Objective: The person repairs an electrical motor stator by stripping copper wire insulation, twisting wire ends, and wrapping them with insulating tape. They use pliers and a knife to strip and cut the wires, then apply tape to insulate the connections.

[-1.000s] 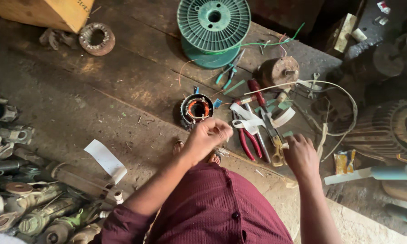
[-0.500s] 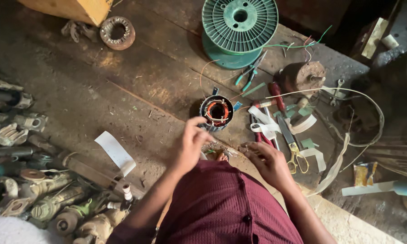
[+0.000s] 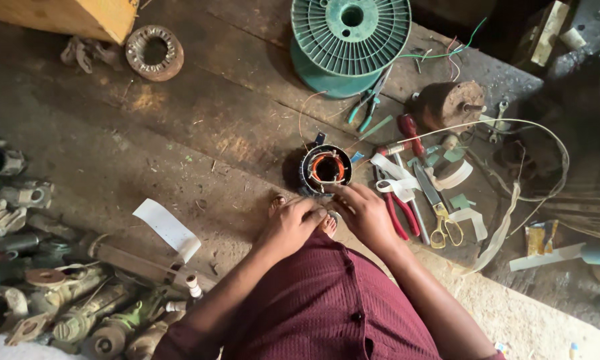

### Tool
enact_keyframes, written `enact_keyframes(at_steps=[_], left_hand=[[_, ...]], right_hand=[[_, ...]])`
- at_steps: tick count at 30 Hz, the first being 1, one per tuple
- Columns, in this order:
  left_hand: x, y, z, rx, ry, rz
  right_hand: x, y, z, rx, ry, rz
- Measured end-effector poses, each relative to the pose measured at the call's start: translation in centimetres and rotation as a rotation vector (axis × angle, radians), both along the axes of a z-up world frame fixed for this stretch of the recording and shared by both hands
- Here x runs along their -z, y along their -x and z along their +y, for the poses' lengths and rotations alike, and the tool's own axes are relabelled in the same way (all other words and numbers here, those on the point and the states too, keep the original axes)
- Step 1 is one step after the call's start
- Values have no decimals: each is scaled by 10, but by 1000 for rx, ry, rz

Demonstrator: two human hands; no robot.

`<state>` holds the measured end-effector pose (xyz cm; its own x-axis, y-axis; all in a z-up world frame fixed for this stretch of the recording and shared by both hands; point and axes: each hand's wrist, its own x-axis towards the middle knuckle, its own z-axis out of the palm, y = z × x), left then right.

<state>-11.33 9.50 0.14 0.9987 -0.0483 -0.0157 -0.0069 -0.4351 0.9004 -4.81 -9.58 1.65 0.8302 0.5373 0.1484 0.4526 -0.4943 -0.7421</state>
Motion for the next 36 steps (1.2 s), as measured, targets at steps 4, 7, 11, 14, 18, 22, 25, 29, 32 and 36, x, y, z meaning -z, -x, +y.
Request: enact_keyframes(at_steps=[4, 7, 11, 14, 18, 22, 25, 29, 32, 36], left_hand=[[-42, -9, 20, 122, 71, 28], [-57, -22, 37, 155, 184, 19], [-55, -41, 49, 122, 458, 114], [-48, -50, 50, 151, 493, 145], [-35, -61, 51, 15, 355, -97], [-26, -61, 42, 177, 214, 104], [-16, -57, 29, 241, 401, 66], [-7, -57, 22, 158, 321, 5], [-5, -57, 23, 158, 300, -42], [-8, -58, 21, 161, 259, -82]], right_hand=[[-1, -4, 20, -27, -3, -148], [-8, -7, 25, -41, 40, -199], [-17, -6, 29, -3, 77, -219], [-21, -7, 32, 14, 74, -203], [-24, -3, 34, 166, -24, -3], [-27, 1, 27, 341, -105, 161], [-21, 4, 15, 420, -301, 393], [-7, 1, 4, 497, -463, 631], [3, 0, 2, 546, -741, 844], [8, 9, 1, 574, -822, 860]])
